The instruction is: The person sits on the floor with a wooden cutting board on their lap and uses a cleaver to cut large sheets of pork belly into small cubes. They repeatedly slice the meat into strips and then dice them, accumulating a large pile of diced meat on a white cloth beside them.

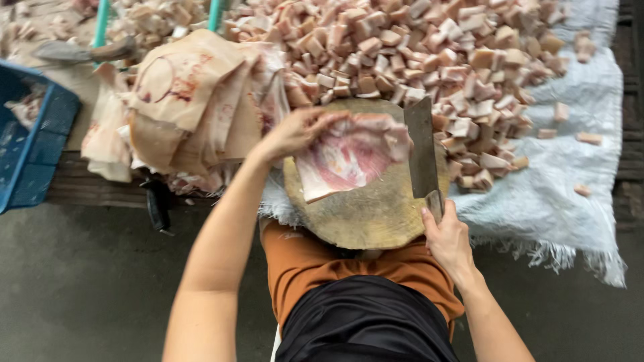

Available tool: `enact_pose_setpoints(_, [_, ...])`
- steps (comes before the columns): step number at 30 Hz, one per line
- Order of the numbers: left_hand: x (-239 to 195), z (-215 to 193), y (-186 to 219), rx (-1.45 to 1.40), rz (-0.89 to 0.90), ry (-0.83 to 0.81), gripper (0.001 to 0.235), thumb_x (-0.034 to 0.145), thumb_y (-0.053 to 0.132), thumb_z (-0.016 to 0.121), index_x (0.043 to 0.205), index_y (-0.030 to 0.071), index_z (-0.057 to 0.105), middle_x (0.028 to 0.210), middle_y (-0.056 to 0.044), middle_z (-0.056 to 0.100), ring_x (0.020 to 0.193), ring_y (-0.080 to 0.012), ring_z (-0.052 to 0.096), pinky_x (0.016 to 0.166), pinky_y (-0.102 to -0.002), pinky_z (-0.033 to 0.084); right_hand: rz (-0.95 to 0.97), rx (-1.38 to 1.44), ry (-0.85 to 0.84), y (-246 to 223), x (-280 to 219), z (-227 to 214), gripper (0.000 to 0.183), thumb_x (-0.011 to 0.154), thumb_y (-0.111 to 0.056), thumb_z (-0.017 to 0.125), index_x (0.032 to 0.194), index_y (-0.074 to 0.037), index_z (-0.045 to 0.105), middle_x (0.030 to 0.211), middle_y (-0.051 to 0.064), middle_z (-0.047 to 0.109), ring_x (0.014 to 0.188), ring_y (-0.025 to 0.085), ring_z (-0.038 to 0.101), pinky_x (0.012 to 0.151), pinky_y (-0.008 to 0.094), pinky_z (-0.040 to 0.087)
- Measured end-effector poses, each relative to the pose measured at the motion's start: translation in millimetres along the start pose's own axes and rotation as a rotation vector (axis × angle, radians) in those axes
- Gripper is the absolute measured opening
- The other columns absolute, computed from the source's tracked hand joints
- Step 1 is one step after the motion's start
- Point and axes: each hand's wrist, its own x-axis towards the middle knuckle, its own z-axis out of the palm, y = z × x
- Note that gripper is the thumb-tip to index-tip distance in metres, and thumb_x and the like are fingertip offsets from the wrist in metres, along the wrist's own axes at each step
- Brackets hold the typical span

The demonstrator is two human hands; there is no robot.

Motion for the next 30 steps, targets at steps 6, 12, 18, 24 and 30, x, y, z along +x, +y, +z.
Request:
enact_pose_setpoints(6, [-11.6,76.8,-64.5,-0.907,-0.609,0.240,0.055,0.104,0.046,0.048,0.137,0.003,0.054,0.109,-0.013,0.070,0.096,-0.0237,0.070,0.080,-0.035,0.059,0.069,-0.006,-0.008,14.3,3.7,-2.5,0.039,0.100,-0.030,0.058,0.121,0.001,0.045,0.060,0.020,0.065,0.046,0.029,0.065,0.046,0.044,0.054])
enact_pose_setpoints(12, [-27.9,105.9,-65.5,-0.464,-0.451,0.315,0.062,0.091,0.038,0.072,0.138,0.002,0.054,0.121,-0.015,0.070,0.103,-0.0228,0.072,0.083,-0.036,0.060,0.037,-0.050,0.005,13.2,2.0,3.9,0.040,0.100,-0.030,0.058,0.122,0.000,0.044,0.066,0.023,0.067,0.048,0.033,0.068,0.047,0.046,0.056])
enact_pose_setpoints(18, [-6.0,120.3,-26.1,-0.005,-0.414,0.413,0.043,0.085,0.032,0.076,0.123,0.012,0.073,0.101,-0.016,0.078,0.097,-0.0289,0.072,0.087,-0.042,0.055,0.050,-0.088,0.017,29.8,8.9,10.6,0.043,0.101,-0.031,0.058,0.124,0.002,0.043,0.065,0.025,0.068,0.048,0.034,0.068,0.048,0.046,0.055])
enact_pose_setpoints(24, [-4.4,114.7,-36.1,-0.221,-0.515,0.472,0.047,0.105,0.048,0.055,0.114,0.008,0.077,0.096,-0.018,0.078,0.093,-0.0263,0.074,0.086,-0.040,0.056,0.025,-0.081,0.033,28.9,9.1,7.9,0.040,0.101,-0.031,0.059,0.124,-0.001,0.047,0.064,0.023,0.068,0.046,0.033,0.067,0.050,0.044,0.054])
enact_pose_setpoints(30, [-49.1,115.8,-17.2,-0.507,-0.705,0.256,0.063,0.091,0.049,0.066,0.130,0.001,0.056,0.117,-0.019,0.072,0.100,-0.0285,0.076,0.089,-0.041,0.059,0.060,-0.030,0.005,4.4,1.7,-1.6,0.041,0.100,-0.030,0.058,0.127,-0.002,0.046,0.064,0.019,0.068,0.047,0.031,0.067,0.046,0.044,0.056])
